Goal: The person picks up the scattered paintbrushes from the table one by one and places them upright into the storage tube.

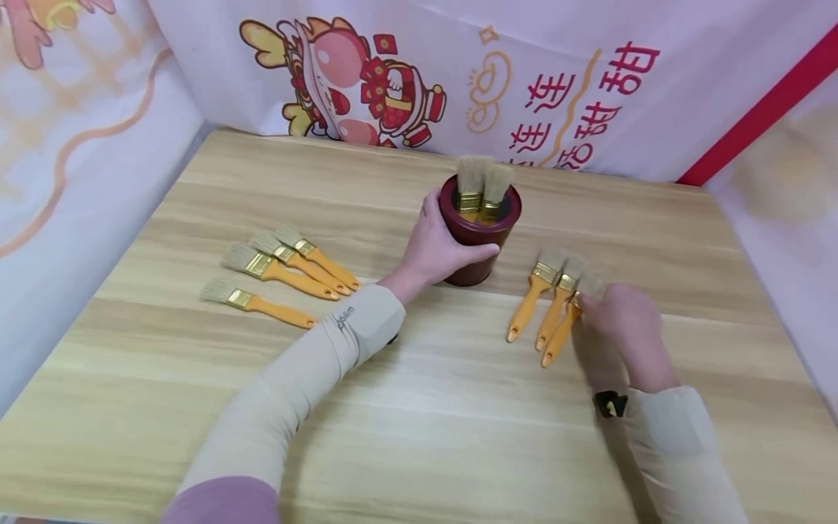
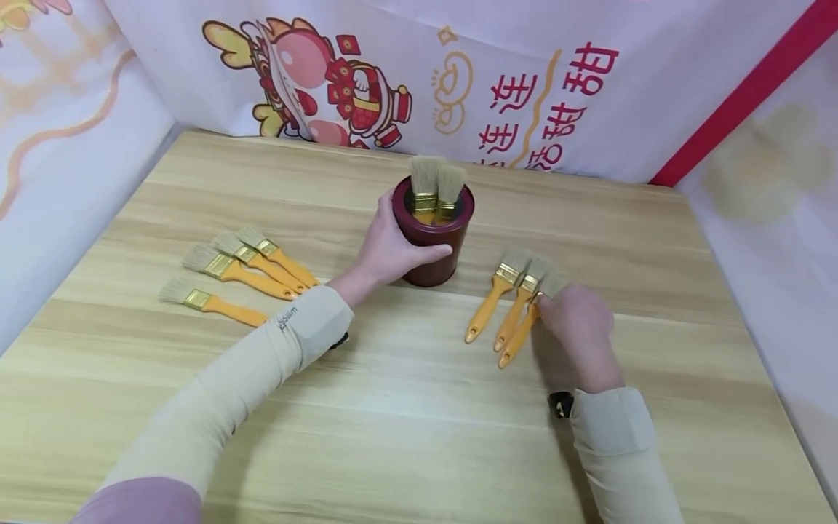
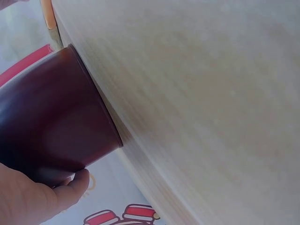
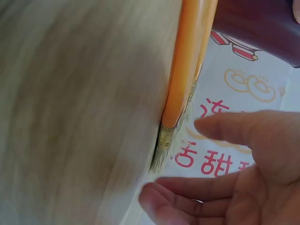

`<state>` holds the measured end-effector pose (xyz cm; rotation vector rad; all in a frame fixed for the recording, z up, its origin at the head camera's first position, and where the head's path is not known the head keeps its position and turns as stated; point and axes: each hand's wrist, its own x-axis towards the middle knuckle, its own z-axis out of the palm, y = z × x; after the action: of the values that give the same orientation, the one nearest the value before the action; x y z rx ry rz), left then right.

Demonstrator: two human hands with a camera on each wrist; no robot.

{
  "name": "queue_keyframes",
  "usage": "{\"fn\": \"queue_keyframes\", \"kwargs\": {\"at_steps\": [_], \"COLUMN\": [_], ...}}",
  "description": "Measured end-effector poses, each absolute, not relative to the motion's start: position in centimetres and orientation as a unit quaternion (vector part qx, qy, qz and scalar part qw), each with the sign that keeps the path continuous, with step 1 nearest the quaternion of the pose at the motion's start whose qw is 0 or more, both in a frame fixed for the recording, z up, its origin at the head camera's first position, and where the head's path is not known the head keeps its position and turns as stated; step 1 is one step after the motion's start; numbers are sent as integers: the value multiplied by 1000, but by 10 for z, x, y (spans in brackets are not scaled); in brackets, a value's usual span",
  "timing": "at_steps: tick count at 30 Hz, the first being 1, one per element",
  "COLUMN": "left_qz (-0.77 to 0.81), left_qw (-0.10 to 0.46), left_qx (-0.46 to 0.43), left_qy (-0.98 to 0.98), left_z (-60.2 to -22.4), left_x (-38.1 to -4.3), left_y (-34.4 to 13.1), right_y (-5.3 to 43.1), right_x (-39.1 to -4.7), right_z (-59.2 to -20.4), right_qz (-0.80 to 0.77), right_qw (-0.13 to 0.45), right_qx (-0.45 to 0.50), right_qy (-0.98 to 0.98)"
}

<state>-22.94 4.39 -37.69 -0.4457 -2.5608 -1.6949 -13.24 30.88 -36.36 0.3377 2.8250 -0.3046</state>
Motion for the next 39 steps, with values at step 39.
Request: {"fn": "queue_keyframes", "kwargs": {"at_steps": [39], "left_qz": [-549], "left_qw": [6], "left_qx": [-135], "left_qy": [-825], "left_z": [-372], "left_x": [-226], "left_y": [48], "right_y": [316], "right_x": [-135], "right_z": [-358], "right_qz": [-85], "right_qw": [194], "right_qx": [120], "right_qy": [970]}}
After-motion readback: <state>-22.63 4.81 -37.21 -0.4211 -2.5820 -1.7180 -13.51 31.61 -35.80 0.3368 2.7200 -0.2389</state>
